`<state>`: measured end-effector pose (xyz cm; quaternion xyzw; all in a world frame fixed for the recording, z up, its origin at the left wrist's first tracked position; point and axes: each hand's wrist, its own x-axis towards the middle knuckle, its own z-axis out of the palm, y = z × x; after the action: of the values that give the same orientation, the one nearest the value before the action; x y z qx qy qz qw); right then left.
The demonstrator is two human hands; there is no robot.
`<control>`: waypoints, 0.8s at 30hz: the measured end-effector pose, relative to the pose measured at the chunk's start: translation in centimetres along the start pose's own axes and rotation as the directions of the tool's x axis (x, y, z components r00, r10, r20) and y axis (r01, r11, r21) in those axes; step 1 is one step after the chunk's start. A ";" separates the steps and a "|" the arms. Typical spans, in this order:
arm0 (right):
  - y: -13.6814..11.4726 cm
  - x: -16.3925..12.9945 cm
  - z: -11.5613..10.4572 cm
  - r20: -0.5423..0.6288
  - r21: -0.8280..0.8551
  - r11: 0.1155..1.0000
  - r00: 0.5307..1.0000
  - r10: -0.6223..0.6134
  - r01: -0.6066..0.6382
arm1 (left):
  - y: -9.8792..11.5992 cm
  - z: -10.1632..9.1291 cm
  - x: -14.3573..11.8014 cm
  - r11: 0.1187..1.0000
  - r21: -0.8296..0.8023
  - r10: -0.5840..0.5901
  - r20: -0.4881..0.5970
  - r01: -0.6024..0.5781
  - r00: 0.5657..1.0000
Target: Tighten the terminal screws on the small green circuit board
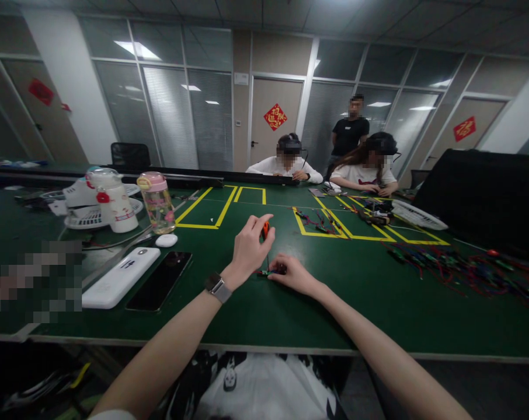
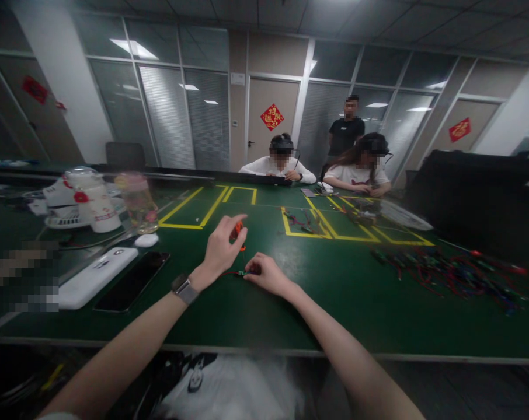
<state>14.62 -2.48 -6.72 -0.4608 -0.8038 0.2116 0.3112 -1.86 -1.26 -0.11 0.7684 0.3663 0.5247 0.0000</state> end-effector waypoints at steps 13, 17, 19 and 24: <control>-1.7 5.1 -2.3 0.468 -0.164 0.985 0.884 0.028 0.055 | 0.2 0.0 0.0 0.993 -0.005 0.119 0.079 -0.119 0.990; -1.7 4.9 -2.2 0.450 -0.172 0.981 0.893 -0.004 0.091 | 0.4 -0.1 -0.1 0.993 -0.022 0.117 0.080 -0.116 0.990; -1.6 4.7 -2.2 0.434 -0.160 0.982 0.901 -0.018 0.096 | 0.4 0.0 0.0 0.994 -0.027 0.111 0.085 -0.109 0.990; -1.5 4.4 -2.1 0.408 -0.192 0.976 0.913 -0.018 0.105 | 0.6 0.0 0.0 0.994 -0.039 0.110 0.091 -0.107 0.990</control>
<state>13.50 0.72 -2.91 -0.4117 -0.8826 0.2065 0.0947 -1.48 -1.69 0.12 0.8106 0.3146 0.4939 0.0015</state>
